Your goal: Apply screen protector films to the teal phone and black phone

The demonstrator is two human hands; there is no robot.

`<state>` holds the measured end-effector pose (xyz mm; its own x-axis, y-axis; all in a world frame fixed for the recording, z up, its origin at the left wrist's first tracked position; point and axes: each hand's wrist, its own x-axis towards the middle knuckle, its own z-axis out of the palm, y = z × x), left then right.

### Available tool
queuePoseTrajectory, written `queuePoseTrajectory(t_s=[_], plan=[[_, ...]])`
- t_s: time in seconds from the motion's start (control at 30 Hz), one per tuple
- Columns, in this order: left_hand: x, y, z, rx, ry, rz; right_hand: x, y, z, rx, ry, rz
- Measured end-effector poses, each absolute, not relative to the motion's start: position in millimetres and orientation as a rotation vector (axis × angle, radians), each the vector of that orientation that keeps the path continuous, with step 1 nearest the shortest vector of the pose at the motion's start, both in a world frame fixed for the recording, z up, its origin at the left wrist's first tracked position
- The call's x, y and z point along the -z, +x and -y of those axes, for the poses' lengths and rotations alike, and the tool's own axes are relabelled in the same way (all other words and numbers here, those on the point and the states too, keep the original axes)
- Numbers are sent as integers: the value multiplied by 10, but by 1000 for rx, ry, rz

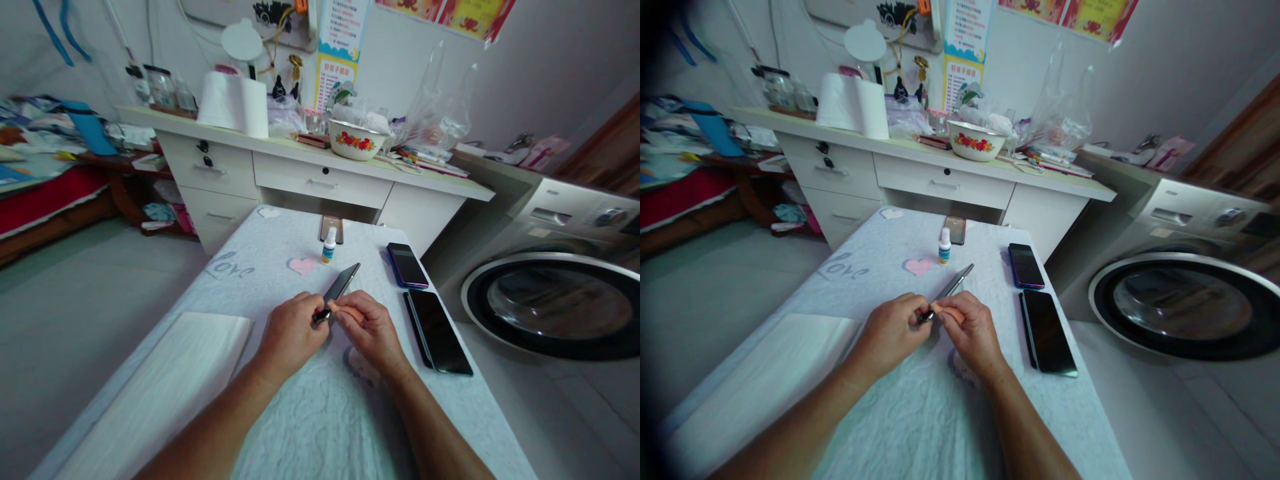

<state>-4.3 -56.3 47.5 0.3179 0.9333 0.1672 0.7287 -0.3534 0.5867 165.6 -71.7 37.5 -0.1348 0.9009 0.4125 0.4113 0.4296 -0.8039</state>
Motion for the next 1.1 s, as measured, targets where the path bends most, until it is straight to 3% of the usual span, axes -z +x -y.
queuePoseTrajectory(t_s=[0.43,0.87,1.1], plan=[[-465,53,663,-865,2169,-1370,-488,1687,799,-359,-1162,1883],[-436,38,635,-925,2046,-1322,-349,1998,513,5,-1503,1607],[-440,33,603,-956,2008,-1306,-383,1916,573,47,-1484,1662]])
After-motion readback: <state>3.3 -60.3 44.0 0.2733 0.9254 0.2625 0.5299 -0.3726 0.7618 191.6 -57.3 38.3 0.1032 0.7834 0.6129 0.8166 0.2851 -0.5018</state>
